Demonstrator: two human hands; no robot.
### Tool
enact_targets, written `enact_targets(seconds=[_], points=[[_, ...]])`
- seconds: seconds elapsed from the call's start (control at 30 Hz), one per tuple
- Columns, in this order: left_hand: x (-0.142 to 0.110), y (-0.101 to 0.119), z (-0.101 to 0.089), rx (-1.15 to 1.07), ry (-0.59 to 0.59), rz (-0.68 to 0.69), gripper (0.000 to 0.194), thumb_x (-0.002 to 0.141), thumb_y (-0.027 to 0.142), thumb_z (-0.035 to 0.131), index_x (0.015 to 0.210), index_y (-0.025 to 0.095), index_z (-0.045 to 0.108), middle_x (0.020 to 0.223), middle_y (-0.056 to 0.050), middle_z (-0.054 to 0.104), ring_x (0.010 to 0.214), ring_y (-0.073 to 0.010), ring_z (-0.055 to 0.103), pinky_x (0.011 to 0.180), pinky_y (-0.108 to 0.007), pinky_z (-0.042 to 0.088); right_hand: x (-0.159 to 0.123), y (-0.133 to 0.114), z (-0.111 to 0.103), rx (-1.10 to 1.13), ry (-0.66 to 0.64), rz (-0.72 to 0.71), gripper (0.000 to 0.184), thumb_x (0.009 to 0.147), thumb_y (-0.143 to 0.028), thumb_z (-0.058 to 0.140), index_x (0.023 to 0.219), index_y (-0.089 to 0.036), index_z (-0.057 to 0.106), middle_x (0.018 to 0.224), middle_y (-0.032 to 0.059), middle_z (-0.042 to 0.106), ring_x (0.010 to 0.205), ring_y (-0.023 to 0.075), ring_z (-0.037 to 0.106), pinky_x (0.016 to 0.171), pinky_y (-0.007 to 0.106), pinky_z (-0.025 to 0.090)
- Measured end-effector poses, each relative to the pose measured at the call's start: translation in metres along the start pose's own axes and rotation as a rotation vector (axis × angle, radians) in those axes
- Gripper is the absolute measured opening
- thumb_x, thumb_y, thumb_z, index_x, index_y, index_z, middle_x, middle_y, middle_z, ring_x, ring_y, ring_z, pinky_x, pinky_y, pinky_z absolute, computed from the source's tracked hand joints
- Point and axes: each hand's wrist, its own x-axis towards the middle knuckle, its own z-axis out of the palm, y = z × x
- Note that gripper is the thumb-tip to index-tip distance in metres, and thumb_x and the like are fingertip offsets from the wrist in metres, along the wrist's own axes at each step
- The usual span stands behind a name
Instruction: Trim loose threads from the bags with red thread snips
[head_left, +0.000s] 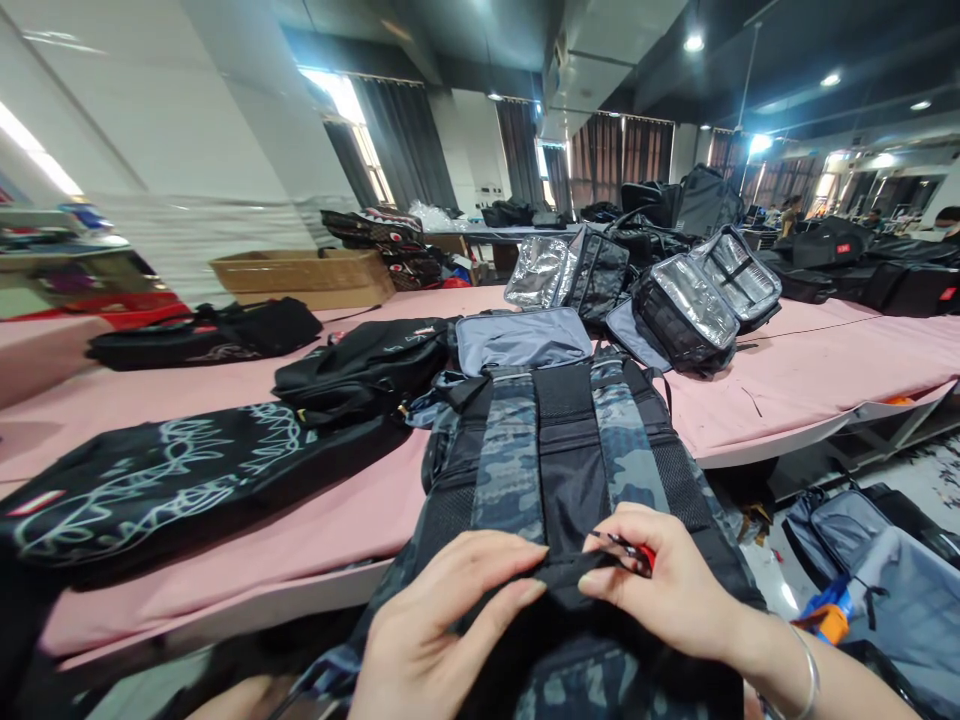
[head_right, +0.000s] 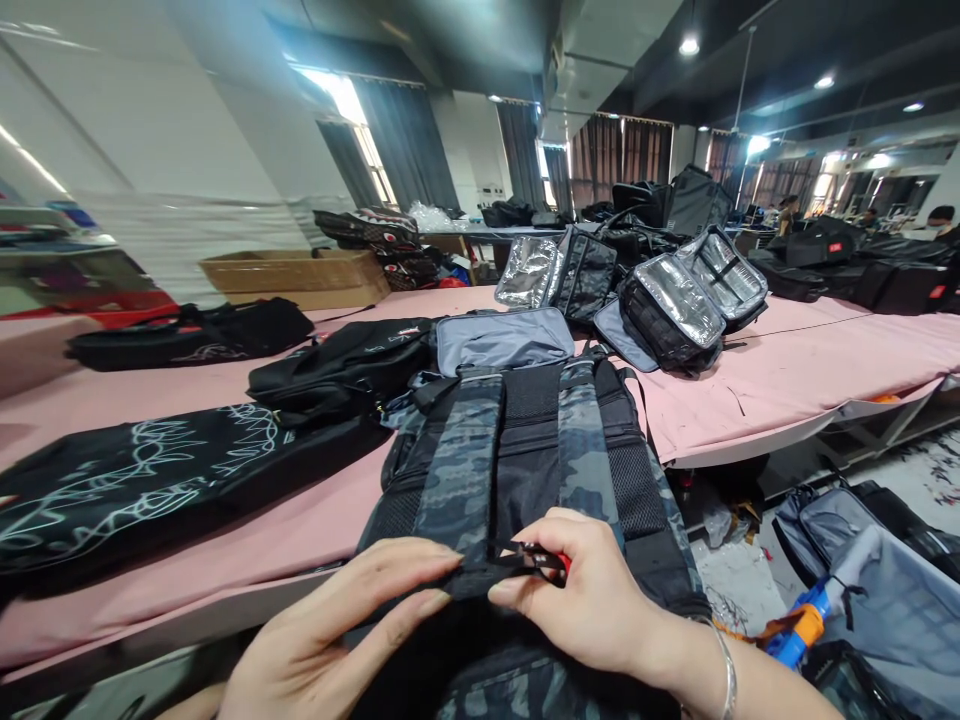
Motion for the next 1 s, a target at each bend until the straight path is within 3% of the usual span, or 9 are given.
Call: enact_targets(seconds=[0.27,0.37,0.43,0.5,0.6,0.67,0.77,0.9,1.0], points=[[0.015,0.016,-0.017,0.377,-0.107,0.43,0.016,0.083,0.013,0.048,0.086,0.018,0.062,0.079,-0.003,0.067,0.07,-0.0115,0.062,0.066,-0.021,0.049,-0.001,0.001,0.002,-0.031,-0.005,-0.026,0.006,0.068,-0.014,0.065,0.073,-0.017,0.063,0.069,-0.0026,0.052,0.064,0.0104,0.048,0.059,0.021,0.035],[0.015,0.017,-0.013,0.488,-0.082,0.535,0.015,0.083,0.01,0.046,0.087,0.016,0.06,0.08,-0.003,0.067,0.075,-0.014,0.061,0.074,-0.028,0.048,-0.001,0.002,0.002,-0.029,0.011,-0.041,0.007,0.068,-0.014,0.065,0.074,-0.017,0.063,0.069,-0.0027,0.052,0.064,0.0102,0.048,0.059,0.021,0.035],[0.012,0.012,-0.01,0.499,-0.004,0.555,0.014,0.08,0.008,0.05,0.089,0.015,0.058,0.082,-0.004,0.067,0.078,-0.0145,0.061,0.077,-0.029,0.047,-0.001,0.002,0.002,-0.029,0.025,-0.051,0.008,0.068,-0.013,0.065,0.074,-0.017,0.063,0.07,-0.0027,0.053,0.064,0.0102,0.048,0.059,0.021,0.035],[0.009,0.004,-0.008,0.537,0.125,0.466,0.013,0.077,0.008,0.055,0.088,0.014,0.058,0.082,-0.004,0.066,0.077,-0.0135,0.062,0.077,-0.026,0.046,-0.003,0.002,0.002,-0.03,0.036,-0.061,0.008,0.067,-0.013,0.065,0.074,-0.017,0.063,0.069,-0.0027,0.053,0.064,0.01,0.049,0.059,0.021,0.035],[0.002,-0.008,-0.01,0.498,0.327,0.153,0.006,0.078,0.015,0.057,0.084,0.017,0.058,0.08,-0.002,0.064,0.074,-0.0126,0.061,0.077,-0.025,0.046,-0.004,0.002,0.001,-0.026,0.064,-0.06,0.007,0.067,-0.014,0.066,0.073,-0.017,0.063,0.068,-0.0029,0.052,0.064,0.0098,0.048,0.059,0.021,0.035],[-0.003,-0.011,-0.011,0.353,0.333,-0.047,0.005,0.081,0.021,0.053,0.081,0.019,0.058,0.078,-0.001,0.064,0.073,-0.0132,0.061,0.078,-0.025,0.046,-0.004,0.003,0.001,-0.015,0.076,-0.043,0.007,0.067,-0.015,0.066,0.072,-0.016,0.062,0.067,-0.0032,0.051,0.062,0.0095,0.046,0.057,0.02,0.034],[-0.008,-0.012,-0.01,0.113,0.205,-0.204,0.011,0.082,0.027,0.051,0.082,0.021,0.06,0.086,-0.001,0.066,0.082,-0.0154,0.062,0.079,-0.024,0.046,0.0,0.004,0.0,0.001,0.062,-0.025,0.006,0.066,-0.015,0.066,0.07,-0.016,0.061,0.066,-0.0036,0.049,0.061,0.009,0.044,0.055,0.02,0.032],[-0.008,-0.011,0.0,-0.18,-0.11,-0.324,0.039,0.075,0.032,0.059,0.113,0.023,0.058,0.107,-0.004,0.065,0.101,-0.0206,0.059,0.088,-0.028,0.045,0.005,0.005,-0.002,0.008,0.036,-0.013,0.005,0.068,-0.016,0.065,0.068,-0.016,0.06,0.066,-0.0036,0.048,0.061,0.0095,0.044,0.055,0.02,0.034],[-0.008,-0.01,0.011,-0.286,-0.163,-0.486,0.025,0.07,0.034,0.063,0.091,0.021,0.069,0.089,-0.004,0.069,0.084,-0.0206,0.063,0.078,-0.027,0.049,0.005,0.005,-0.006,-0.049,0.001,-0.007,0.004,0.07,-0.017,0.063,0.072,-0.017,0.06,0.068,-0.0031,0.051,0.063,0.0106,0.047,0.058,0.021,0.037]])
